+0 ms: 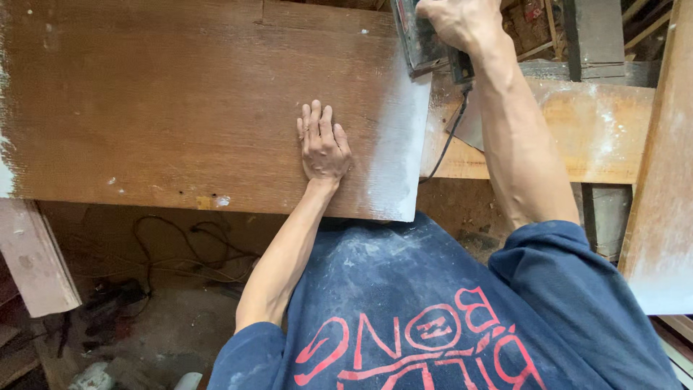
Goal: The person sands a rectangular wooden board using an electric sander. They move the sander back and forth across the surface, occasionally adjusting their grip and position to cover different areas of the board.
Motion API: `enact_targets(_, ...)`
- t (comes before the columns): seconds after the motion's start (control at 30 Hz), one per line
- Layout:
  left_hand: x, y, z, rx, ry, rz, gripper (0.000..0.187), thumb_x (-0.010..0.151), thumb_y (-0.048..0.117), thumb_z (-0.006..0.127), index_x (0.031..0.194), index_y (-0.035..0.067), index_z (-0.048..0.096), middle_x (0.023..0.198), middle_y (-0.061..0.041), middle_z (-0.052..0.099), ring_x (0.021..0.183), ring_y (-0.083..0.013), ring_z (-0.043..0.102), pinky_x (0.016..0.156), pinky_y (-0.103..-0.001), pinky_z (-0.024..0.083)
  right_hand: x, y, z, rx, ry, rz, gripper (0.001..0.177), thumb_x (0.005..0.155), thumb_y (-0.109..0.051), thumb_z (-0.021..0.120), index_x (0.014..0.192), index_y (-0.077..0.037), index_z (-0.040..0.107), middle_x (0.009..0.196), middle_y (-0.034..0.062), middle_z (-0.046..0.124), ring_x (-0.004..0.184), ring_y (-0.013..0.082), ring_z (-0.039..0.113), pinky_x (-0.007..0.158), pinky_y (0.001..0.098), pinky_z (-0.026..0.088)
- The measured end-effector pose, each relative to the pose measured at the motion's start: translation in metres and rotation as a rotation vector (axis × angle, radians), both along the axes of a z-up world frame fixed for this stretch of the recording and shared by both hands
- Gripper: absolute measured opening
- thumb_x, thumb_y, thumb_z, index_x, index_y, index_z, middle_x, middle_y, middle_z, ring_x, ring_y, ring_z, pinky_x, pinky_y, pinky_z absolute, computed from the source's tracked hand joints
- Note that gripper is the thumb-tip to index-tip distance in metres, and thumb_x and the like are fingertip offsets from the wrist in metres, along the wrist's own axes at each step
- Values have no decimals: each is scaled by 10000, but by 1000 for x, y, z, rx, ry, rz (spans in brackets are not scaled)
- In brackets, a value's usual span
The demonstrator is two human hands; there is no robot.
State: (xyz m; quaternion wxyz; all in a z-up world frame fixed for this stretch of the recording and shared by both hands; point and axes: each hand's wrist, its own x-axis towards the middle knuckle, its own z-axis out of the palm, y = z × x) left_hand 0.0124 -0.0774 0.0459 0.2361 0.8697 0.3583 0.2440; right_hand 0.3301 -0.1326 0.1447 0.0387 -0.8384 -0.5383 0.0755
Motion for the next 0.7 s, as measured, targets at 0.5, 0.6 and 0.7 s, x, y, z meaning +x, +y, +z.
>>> enact_targets(0.5,-5,-2,-26,8,46,-14,396,983,194,614,1325,0,657,1506,-218,530,1458,-422,439,1241,-537,302,-8,-4,21,-231,71,-183,282,1013,-360,623,1123,-133,747,963,181,752,860,339,740,735,488,584)
enact_targets(0.6,-5,-2,-22,53,-1,-24,381,958,173,624,1290,-8,673,1473,-227,561,1416,-471,454,1213,-542,332,-14,-7,31,134,199,-439,628,785,-475,835,1175,-28,632,1107,256,698,1009,396,693,864,497,575)
enact_targets(0.7,-3,0,-20,88,31,-36,370,978,160,616,1296,-22,668,1461,-250,568,1418,-474,464,1216,-575,325,-37,-14,37,244,216,-519,946,721,-425,874,1392,-66,312,1076,293,651,981,486,660,841,574,550)
